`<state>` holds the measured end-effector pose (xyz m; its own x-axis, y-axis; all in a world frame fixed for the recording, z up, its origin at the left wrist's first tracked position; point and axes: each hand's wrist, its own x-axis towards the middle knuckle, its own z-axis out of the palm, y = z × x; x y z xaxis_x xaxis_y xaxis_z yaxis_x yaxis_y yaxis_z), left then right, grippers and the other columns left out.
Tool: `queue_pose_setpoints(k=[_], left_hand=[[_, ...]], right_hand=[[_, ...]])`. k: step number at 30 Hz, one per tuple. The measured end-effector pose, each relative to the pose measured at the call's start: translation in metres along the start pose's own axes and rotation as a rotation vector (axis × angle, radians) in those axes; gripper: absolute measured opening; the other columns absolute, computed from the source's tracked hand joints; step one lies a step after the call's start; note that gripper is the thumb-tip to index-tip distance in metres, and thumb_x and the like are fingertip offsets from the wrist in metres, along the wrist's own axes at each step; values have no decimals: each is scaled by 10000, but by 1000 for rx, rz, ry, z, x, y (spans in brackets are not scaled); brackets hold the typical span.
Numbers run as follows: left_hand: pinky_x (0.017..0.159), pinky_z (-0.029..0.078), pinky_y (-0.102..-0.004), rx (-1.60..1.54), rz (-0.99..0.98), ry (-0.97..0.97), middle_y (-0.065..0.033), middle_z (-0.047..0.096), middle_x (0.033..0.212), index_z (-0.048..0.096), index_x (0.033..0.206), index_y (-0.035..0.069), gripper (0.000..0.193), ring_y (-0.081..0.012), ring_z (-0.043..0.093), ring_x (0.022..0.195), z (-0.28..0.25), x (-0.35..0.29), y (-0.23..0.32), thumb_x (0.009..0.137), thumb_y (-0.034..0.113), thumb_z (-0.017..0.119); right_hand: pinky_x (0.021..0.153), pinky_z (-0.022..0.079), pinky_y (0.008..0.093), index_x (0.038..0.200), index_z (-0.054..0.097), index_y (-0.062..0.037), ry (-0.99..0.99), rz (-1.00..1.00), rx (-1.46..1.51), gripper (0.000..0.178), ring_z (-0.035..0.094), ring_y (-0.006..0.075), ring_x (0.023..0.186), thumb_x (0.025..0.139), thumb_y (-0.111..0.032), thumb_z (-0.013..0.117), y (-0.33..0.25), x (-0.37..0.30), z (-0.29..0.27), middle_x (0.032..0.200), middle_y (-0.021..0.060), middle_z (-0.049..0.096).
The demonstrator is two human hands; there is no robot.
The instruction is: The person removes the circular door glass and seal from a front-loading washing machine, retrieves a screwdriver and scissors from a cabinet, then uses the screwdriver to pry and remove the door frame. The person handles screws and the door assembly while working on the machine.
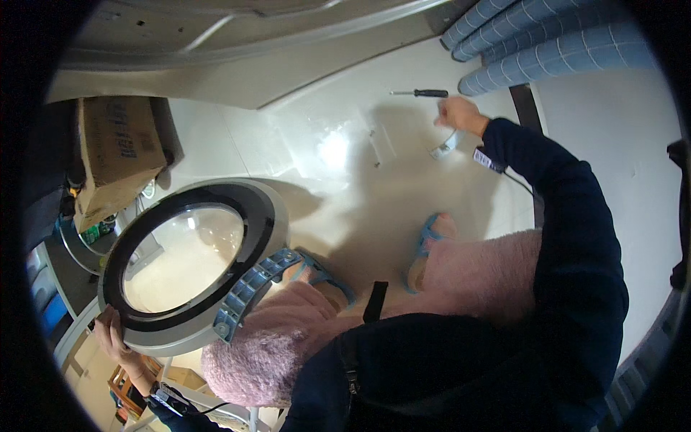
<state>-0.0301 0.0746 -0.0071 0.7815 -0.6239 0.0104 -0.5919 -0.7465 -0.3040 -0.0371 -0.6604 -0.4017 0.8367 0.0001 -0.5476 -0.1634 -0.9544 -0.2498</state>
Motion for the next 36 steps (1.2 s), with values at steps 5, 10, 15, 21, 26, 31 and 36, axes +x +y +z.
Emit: queue_pose_setpoints(k=[5,10,15,21,26,31,36], left_hand=[[743,453,-375,-172,-258,66,-141,602,927,613,924,-5,259,-289,574,837,0,7,13,682,87,602],[627,427,-362,22,-22,115,-107,583,833,572,773,7,158,-268,560,731,-9,30,27,644,94,596],[601,419,-363,-13,-11,160,-100,571,801,567,758,15,175,-266,546,706,-18,45,34,615,113,592],[585,407,-361,-21,-14,141,-89,566,788,553,721,29,161,-264,528,679,-20,51,34,586,100,601],[584,408,-371,-43,-1,149,-101,562,774,526,723,20,152,-283,535,691,-23,56,36,617,82,615],[586,404,-372,-30,12,151,-95,553,765,548,720,20,141,-279,534,686,-24,57,36,606,84,602],[608,420,-361,-15,-23,120,-101,560,783,568,760,9,174,-276,550,707,-18,53,34,609,84,612]], right_hand=[[641,495,458,734,664,-50,89,9,-226,279,636,334,735,676,-317,720,-5,-32,13,751,166,645],[684,494,467,699,628,-24,37,91,18,214,613,384,769,627,-201,726,-10,-34,15,754,205,629],[686,513,442,700,650,-57,73,89,23,130,625,365,764,617,-149,686,-7,-27,19,757,177,644],[682,518,413,699,649,-96,45,119,26,84,636,336,768,651,-153,689,-10,-23,22,765,145,654],[636,502,411,710,627,-73,124,-32,164,47,633,315,724,690,-114,639,-22,-20,19,734,136,645],[541,463,338,702,577,-37,-35,-217,663,106,566,214,591,775,-44,501,-42,-12,23,633,91,581],[514,460,320,770,580,2,-211,-87,794,110,553,176,552,835,-50,509,-70,-9,21,620,82,572]])
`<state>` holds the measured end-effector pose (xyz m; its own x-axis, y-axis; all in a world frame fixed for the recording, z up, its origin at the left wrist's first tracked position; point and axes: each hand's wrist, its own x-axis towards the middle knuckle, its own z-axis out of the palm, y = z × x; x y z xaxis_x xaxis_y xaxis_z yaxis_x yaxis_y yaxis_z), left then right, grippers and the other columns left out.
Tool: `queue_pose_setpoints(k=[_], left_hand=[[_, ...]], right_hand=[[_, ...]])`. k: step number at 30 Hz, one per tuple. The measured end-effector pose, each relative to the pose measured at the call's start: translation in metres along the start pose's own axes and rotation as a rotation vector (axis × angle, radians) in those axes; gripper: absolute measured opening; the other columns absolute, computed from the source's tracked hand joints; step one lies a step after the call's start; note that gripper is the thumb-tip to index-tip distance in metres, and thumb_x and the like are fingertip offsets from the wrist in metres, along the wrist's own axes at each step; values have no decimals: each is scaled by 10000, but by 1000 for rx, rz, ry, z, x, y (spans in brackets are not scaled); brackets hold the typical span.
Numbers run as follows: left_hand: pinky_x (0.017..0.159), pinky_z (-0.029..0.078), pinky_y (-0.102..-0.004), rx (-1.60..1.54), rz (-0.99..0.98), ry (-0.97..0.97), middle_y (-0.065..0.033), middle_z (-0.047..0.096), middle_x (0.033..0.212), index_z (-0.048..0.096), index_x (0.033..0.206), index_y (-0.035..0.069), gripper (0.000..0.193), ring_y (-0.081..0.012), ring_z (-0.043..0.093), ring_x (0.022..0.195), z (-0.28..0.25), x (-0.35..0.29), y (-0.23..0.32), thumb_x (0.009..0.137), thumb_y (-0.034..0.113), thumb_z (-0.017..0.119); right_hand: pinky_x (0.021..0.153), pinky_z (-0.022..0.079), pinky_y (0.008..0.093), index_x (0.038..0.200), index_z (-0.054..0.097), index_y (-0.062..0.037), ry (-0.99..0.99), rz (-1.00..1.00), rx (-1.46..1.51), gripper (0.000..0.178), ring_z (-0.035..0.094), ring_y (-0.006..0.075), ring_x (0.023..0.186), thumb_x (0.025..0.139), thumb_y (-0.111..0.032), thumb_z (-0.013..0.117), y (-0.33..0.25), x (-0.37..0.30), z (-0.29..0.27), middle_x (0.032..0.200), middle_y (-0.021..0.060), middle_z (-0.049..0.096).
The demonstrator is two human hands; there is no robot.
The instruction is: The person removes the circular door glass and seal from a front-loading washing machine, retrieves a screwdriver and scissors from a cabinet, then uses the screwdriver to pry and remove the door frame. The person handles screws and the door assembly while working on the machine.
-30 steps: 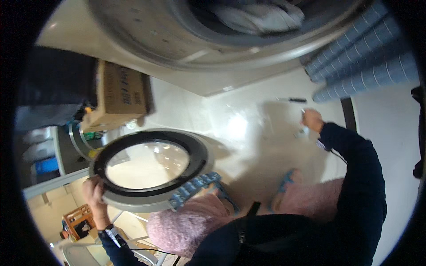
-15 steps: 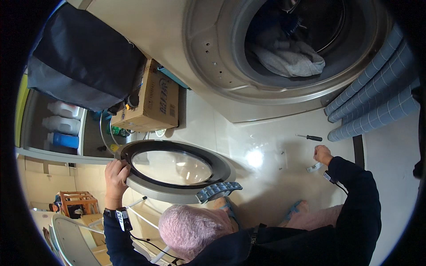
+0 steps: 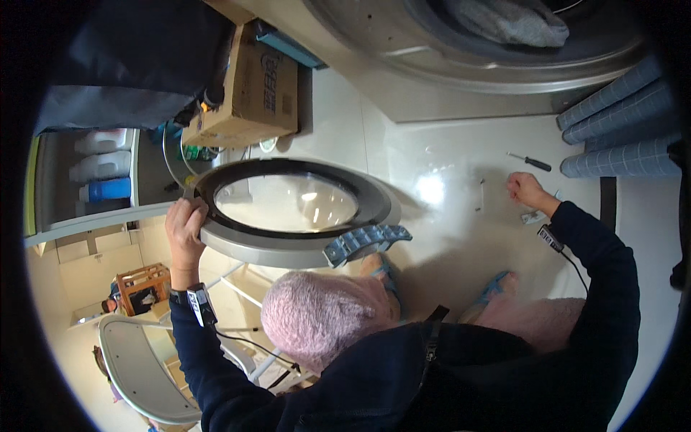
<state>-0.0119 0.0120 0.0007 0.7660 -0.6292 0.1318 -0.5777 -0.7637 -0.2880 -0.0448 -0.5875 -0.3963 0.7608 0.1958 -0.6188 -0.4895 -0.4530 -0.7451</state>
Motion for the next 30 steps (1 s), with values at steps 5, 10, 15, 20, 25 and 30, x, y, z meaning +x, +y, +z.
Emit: queue_pose_setpoints(k=[5,10,15,20,25,30], left_hand=[[608,441,-345,19,48,22,-101,594,816,578,784,7,169,-265,579,725,3,-3,-4,635,75,618],[608,442,-342,16,35,31,-99,596,819,580,786,8,172,-262,578,724,3,-5,-4,629,64,620],[617,445,-341,16,33,30,-98,598,820,583,791,8,179,-263,581,724,2,-3,-4,623,54,624],[625,448,-345,9,43,35,-99,599,822,586,796,8,179,-267,584,731,3,-3,-3,629,61,621],[649,451,-355,9,0,11,-104,601,837,589,802,9,174,-275,582,756,3,-8,-7,642,74,614],[687,447,-365,35,-29,-32,-121,597,856,611,861,-6,216,-291,570,805,2,-14,-11,647,21,598]], right_hand=[[551,473,323,790,595,13,-24,-51,-233,76,585,198,574,815,-50,560,-16,-5,2,644,105,607],[567,475,322,779,599,9,1,-179,-414,73,597,205,581,807,-51,569,-14,-6,1,660,110,622],[548,475,314,754,579,12,-14,-25,-242,122,589,187,577,832,-72,538,-13,-2,1,637,100,598],[523,471,312,737,561,13,-1,-19,-194,181,582,178,565,862,-99,491,-16,-2,2,617,88,578],[509,468,292,757,561,14,-73,-84,-213,216,571,164,560,882,-142,481,-19,1,-2,644,75,580],[563,464,259,890,598,-55,-274,163,351,232,586,117,690,940,-252,486,-27,-2,-6,803,21,622]])
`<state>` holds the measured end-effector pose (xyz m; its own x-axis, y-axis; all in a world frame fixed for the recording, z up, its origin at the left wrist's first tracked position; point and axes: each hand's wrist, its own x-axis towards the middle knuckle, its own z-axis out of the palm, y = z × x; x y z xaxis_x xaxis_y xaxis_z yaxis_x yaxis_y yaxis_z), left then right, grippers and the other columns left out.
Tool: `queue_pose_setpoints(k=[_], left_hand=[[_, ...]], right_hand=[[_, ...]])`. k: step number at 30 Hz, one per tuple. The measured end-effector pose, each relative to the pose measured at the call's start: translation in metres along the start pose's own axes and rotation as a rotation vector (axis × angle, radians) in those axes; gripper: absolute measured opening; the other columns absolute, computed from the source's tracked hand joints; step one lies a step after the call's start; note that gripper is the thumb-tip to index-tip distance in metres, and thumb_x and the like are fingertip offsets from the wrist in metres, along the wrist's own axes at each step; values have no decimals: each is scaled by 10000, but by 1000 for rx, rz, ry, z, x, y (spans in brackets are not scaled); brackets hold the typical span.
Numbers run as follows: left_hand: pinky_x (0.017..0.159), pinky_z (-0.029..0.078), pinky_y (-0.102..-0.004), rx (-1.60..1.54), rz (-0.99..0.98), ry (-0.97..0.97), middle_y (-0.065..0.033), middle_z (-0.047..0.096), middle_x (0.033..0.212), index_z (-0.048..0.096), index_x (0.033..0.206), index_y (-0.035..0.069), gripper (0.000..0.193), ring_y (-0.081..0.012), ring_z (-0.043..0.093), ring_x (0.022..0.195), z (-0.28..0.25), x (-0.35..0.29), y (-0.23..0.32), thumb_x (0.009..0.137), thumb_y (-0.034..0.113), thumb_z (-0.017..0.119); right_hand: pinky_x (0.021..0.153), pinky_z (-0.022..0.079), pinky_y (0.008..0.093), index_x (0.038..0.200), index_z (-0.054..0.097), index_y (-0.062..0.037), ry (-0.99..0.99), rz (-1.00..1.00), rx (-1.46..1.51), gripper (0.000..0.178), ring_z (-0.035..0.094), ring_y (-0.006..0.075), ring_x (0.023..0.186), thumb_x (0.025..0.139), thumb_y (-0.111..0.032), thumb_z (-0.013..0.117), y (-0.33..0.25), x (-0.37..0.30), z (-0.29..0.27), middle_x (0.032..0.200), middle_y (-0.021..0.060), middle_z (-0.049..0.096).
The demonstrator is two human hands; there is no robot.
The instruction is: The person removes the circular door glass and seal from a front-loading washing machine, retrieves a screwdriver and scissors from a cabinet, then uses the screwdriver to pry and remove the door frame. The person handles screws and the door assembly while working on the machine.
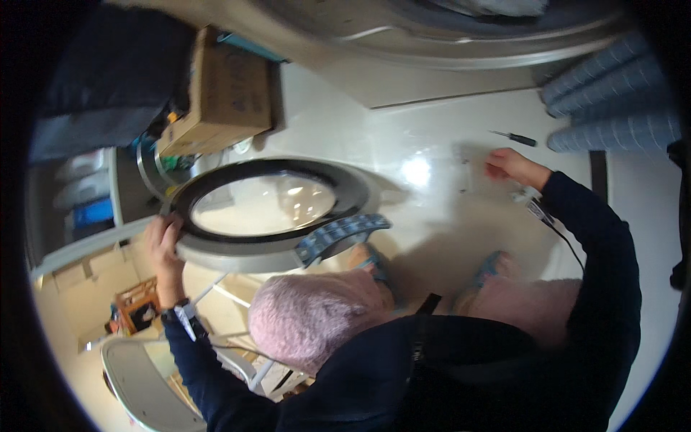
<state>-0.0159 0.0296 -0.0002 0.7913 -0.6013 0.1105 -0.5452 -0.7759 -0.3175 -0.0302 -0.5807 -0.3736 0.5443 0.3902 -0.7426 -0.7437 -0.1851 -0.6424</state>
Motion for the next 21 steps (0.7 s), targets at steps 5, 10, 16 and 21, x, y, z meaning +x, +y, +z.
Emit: queue_pose_setpoints(k=[5,10,16,21], left_hand=[[682,437,-361,9,26,15,-128,579,857,596,842,-23,199,-297,555,786,4,4,-2,672,81,596],[629,432,-359,-40,0,26,-122,561,828,583,846,-24,223,-294,547,731,5,8,-2,638,47,626],[640,427,-354,-9,2,38,-118,555,822,567,827,-17,218,-292,543,740,4,13,2,625,37,629],[653,430,-368,-31,1,21,-119,561,829,565,819,-8,219,-296,546,753,3,19,3,617,43,630]], right_hand=[[654,414,220,986,588,-111,-285,-92,265,226,571,88,808,957,-308,480,-12,-3,0,905,-4,621],[684,403,224,1013,591,-97,-269,-74,292,240,550,86,818,956,-305,484,-20,-3,5,931,1,608],[711,428,230,1049,588,-66,-294,-146,352,241,563,98,830,949,-269,506,-27,-6,8,943,18,614],[729,470,240,1078,574,-22,-314,-185,414,238,578,110,836,942,-209,520,-22,-1,7,959,46,614]])
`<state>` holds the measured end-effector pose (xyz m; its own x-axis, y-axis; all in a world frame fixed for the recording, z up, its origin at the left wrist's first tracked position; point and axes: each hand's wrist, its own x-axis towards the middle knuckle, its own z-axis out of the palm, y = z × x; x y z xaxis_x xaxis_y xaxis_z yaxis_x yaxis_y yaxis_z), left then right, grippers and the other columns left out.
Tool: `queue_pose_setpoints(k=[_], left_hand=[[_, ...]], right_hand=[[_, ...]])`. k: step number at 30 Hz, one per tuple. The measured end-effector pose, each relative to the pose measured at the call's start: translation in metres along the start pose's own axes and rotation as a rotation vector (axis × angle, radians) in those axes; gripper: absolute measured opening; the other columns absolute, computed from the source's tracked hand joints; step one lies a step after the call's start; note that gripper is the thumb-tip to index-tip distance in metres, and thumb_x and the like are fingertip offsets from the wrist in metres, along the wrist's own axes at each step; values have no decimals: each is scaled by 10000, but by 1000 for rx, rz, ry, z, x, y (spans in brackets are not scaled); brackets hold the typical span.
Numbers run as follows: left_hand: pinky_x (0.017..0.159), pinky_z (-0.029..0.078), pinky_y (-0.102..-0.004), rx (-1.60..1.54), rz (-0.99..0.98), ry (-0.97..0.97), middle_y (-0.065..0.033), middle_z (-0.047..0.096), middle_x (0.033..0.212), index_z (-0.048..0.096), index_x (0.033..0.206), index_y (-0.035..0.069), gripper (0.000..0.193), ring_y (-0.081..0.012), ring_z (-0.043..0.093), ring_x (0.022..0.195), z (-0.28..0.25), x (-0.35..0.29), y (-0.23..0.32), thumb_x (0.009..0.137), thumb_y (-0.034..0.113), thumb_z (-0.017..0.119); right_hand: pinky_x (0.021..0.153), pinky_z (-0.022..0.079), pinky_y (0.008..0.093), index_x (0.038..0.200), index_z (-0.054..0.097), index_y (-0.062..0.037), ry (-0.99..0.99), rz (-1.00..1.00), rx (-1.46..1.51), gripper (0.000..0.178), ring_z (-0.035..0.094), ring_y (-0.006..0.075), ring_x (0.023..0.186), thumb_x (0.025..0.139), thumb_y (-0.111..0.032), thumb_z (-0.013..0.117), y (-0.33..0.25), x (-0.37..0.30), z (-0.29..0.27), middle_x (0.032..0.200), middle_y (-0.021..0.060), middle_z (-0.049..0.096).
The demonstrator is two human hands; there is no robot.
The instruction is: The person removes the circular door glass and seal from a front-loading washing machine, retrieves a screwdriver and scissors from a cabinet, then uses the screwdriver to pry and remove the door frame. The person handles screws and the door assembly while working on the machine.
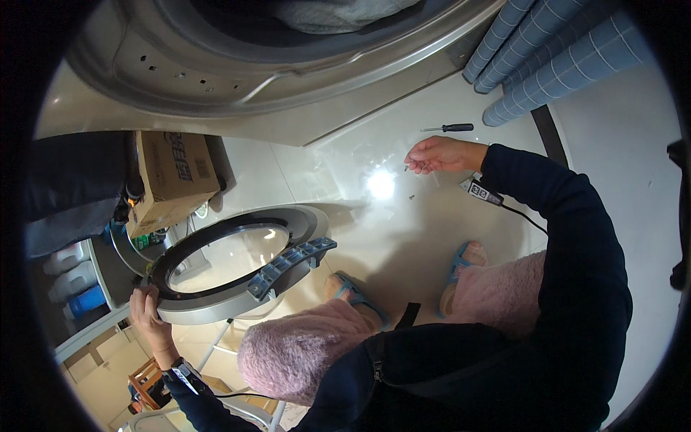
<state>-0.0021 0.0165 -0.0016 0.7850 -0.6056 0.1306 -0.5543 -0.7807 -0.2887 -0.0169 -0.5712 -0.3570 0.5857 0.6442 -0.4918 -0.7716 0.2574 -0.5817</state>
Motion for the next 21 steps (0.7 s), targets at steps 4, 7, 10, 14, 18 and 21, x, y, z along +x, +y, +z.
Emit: queue_pose_setpoints(k=[4,7,10,14,18,21], left_hand=[[648,428,-381,14,15,-12,-121,560,827,569,804,-8,203,-303,543,757,-2,2,1,612,31,619],[672,420,-400,6,-1,-28,-137,517,802,569,799,4,228,-333,524,780,-5,6,4,600,75,655],[627,407,-384,8,9,19,-108,531,772,543,731,34,174,-310,525,730,-6,14,7,588,81,629],[599,387,-370,-44,-2,41,-83,488,708,528,711,49,234,-285,503,671,-6,26,10,555,122,687],[588,352,-362,14,27,41,-76,460,693,520,690,56,400,-270,467,642,-6,35,8,498,316,756],[597,347,-354,32,28,29,-72,453,694,508,677,57,494,-261,471,651,-7,38,6,458,428,749]], right_hand=[[635,437,230,864,628,-24,57,-65,-246,158,578,114,740,906,-156,550,17,7,-17,796,46,620],[520,392,257,653,617,-46,318,14,-523,188,550,124,569,814,-142,599,34,9,-29,601,36,586],[537,441,301,705,643,-44,415,-15,-850,170,571,157,545,716,-212,667,46,9,-36,617,70,614],[611,486,329,729,655,-43,580,-81,-1189,201,616,223,632,693,-239,683,46,7,-27,688,104,646],[649,494,334,774,646,-33,514,-100,-982,215,620,241,699,723,-237,688,20,16,1,730,108,639],[698,498,332,927,624,-36,424,-300,-1008,294,618,236,779,725,-232,711,-5,30,41,899,115,635]])
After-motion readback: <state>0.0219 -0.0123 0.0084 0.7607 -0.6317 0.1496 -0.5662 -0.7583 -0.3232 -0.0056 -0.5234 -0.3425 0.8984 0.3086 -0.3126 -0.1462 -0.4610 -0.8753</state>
